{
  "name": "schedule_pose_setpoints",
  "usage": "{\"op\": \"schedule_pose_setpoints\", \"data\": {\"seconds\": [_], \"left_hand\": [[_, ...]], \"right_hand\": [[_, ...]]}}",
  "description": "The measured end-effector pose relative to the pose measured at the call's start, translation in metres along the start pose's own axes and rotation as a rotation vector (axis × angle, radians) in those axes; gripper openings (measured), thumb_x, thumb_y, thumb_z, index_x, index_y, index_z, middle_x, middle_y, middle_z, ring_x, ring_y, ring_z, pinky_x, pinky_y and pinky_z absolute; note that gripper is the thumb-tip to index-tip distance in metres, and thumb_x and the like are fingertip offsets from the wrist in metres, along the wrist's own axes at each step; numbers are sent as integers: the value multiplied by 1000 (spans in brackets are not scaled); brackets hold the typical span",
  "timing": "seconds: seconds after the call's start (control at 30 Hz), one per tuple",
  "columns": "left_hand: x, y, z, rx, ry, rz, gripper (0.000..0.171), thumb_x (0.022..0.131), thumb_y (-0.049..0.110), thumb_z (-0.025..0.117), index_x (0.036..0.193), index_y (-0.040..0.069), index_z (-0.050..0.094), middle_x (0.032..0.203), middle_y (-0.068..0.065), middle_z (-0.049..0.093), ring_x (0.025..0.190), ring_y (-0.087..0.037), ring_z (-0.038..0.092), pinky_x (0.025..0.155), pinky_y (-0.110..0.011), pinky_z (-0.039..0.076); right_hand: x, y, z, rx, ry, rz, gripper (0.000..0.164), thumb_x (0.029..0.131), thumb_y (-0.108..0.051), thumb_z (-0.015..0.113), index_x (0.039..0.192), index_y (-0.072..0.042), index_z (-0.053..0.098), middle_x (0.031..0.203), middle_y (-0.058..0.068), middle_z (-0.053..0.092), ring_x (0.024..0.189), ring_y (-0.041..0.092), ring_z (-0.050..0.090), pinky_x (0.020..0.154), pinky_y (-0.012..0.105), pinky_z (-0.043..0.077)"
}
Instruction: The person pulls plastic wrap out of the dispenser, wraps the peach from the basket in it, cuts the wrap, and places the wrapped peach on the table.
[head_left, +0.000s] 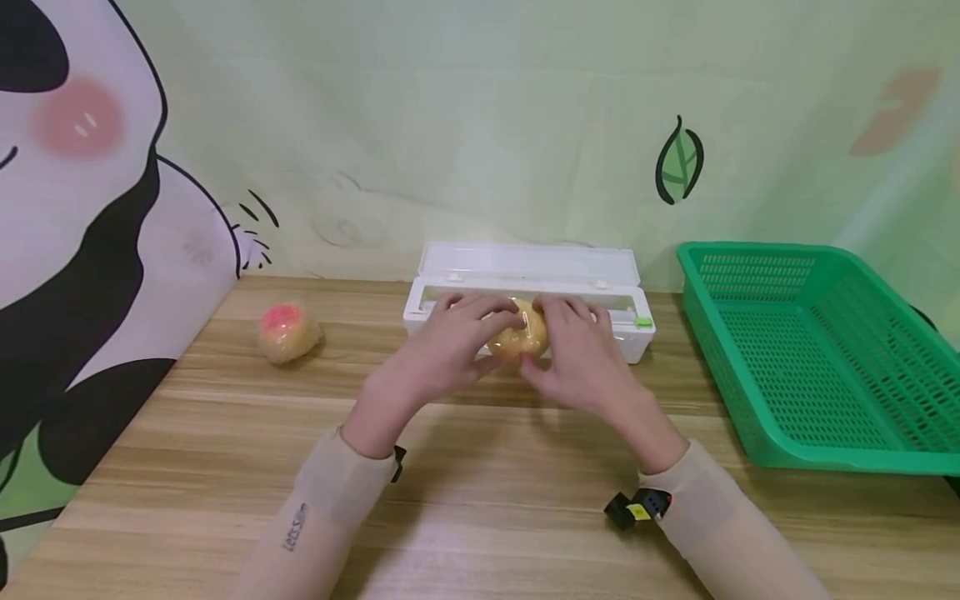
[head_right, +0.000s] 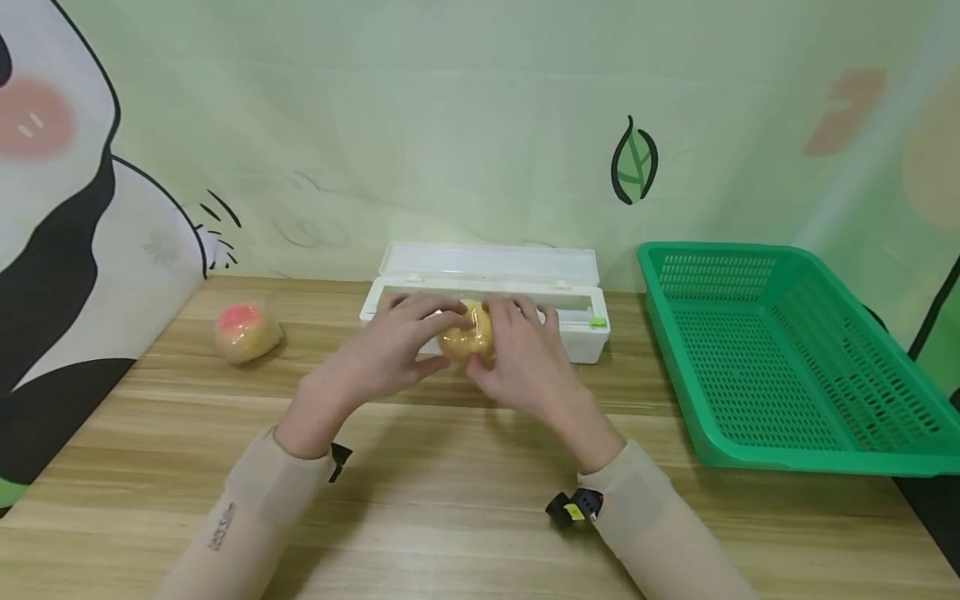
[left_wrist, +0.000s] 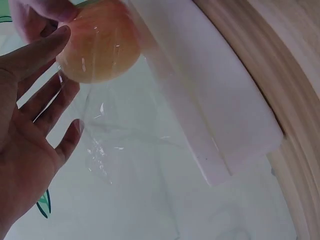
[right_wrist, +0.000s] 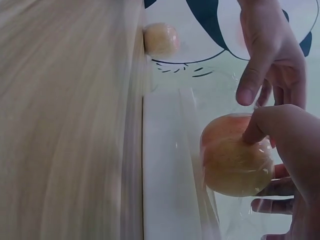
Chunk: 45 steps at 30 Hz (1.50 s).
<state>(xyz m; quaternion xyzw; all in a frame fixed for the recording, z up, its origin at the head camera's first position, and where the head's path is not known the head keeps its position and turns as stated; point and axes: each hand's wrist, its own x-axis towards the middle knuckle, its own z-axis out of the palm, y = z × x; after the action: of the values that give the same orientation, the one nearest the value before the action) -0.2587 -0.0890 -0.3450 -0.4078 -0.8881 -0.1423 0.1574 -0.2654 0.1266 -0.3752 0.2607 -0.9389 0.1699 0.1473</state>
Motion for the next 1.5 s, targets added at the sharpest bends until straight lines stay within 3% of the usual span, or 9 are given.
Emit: {"op": "schedule_pose_setpoints", "data": {"seconds": [0.27, 0.5, 0.6, 0.77, 0.93, 1.03, 1.23, 1.5], "left_hand": [[5, 3, 9, 87, 24, -83, 62, 79, 18, 92, 133, 11, 62, 140, -8, 58, 133, -28, 50, 105, -56, 38], [11, 0, 19, 123, 39, -125, 77, 76, 24, 95, 140, 10, 55, 143, -10, 56, 135, -30, 49, 109, -55, 37], [13, 0, 21, 122, 47, -132, 81, 74, 24, 96, 142, 11, 54, 142, -9, 56, 135, -29, 49, 111, -54, 36], [15, -1, 22, 144, 56, -153, 84, 70, 23, 98, 141, 12, 54, 142, -11, 55, 133, -31, 49, 114, -54, 31], [19, -2, 24, 136, 48, -180, 84, 70, 24, 98, 140, 14, 53, 141, -10, 55, 133, -30, 48, 114, -54, 28], [22, -3, 25, 125, 41, -193, 85, 71, 24, 98, 142, 14, 52, 141, -10, 54, 134, -30, 47, 114, -54, 28], [25, -4, 27, 123, 22, -229, 86, 74, 28, 96, 145, 14, 50, 142, -9, 53, 136, -29, 45, 114, -54, 27], [34, -7, 28, 169, -9, -257, 87, 74, 31, 96, 144, 12, 48, 139, -10, 54, 132, -29, 48, 114, -53, 28]], "right_hand": [[1, 7, -4, 16, 68, -40, 55, 96, -39, 63, 139, -6, 55, 155, 21, 38, 141, 42, 35, 110, 68, 28], [-1, 9, -5, -6, 81, -5, 63, 101, -47, 59, 150, -8, 48, 150, 19, 46, 139, 41, 38, 111, 71, 16], [-4, 12, -11, 1, 76, 14, 67, 100, -47, 61, 152, -7, 45, 150, 21, 45, 140, 42, 37, 111, 71, 18], [-14, 24, -26, 9, -32, 100, 83, 89, -36, 77, 154, -1, 39, 155, 27, 35, 142, 47, 30, 111, 69, 26], [-22, 41, -33, -10, -132, 253, 101, 77, -14, 88, 154, 10, 27, 155, 38, 23, 143, 55, 22, 111, 66, 32], [-26, 49, -32, -35, -123, 327, 101, 78, -11, 87, 151, 16, 23, 150, 43, 25, 140, 58, 23, 111, 65, 32], [-24, 65, -22, -2, -74, 380, 96, 81, -15, 85, 148, 20, 24, 144, 44, 31, 135, 59, 30, 110, 64, 33], [-17, 82, -7, 152, -15, 441, 80, 86, -12, 83, 147, 12, 37, 144, 35, 41, 132, 50, 40, 111, 62, 34]]}}
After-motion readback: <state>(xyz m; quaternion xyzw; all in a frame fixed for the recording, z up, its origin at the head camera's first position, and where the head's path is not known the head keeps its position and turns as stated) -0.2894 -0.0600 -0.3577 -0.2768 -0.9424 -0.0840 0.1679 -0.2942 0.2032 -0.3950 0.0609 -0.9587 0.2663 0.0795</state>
